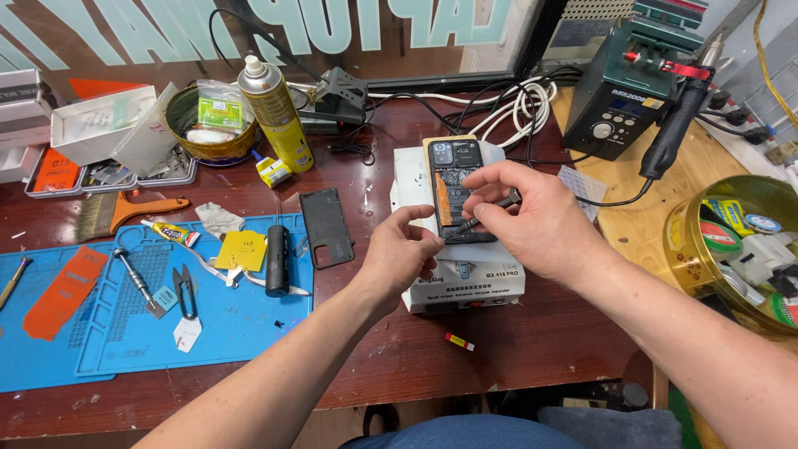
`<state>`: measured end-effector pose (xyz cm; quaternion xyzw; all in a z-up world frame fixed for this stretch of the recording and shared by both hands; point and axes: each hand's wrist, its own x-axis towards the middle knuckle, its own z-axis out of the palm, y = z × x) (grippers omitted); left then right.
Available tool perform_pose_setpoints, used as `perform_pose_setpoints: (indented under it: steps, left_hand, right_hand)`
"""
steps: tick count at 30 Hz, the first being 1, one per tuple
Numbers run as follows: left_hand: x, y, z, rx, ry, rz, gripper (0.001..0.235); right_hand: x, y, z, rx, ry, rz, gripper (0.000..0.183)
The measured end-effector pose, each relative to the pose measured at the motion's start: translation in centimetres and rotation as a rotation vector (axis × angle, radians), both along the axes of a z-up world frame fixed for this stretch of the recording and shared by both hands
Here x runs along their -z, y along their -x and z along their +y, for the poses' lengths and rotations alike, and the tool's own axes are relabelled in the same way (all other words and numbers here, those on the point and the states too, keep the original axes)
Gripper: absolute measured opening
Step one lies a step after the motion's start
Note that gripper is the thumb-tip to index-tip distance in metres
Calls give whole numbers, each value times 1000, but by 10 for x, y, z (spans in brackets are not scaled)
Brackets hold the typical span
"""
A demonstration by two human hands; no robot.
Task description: The person uses a screwdriver to remove screws from the back of a smartphone, then detaches the back cover to expose the internal components. The person continues to manipulate the device, removing the battery and inspecting the motherboard.
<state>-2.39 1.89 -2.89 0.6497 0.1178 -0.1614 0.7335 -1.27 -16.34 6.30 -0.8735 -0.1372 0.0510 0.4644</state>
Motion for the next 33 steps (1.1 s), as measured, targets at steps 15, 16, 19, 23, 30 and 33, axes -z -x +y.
perform_pose_setpoints:
  steps: [15,16,19,23,30,33]
  left_hand:
    - [4,-3,-3,-2,4,8,55]
    - [5,-3,-3,-4,3,13,55]
    - [6,-3,-3,-2,19,-2,55]
    - [7,-5,-4,1,8,4,54]
    - [6,-4,-3,-1,1,16,54]
    - [4,-5,-1,7,-1,15,52]
  right_hand:
    - [-28,-17,26,-173,777,-107,32]
    - [-31,-17,28,-183,727,-150,29]
    - [-38,-19,30,-242,621,-240,23]
    - [-45,-21,30,-429,499,-236,30]
    - [-41,-17,38,-229,701,-140,24]
    - [-40,-24,36,-445,496,-136,39]
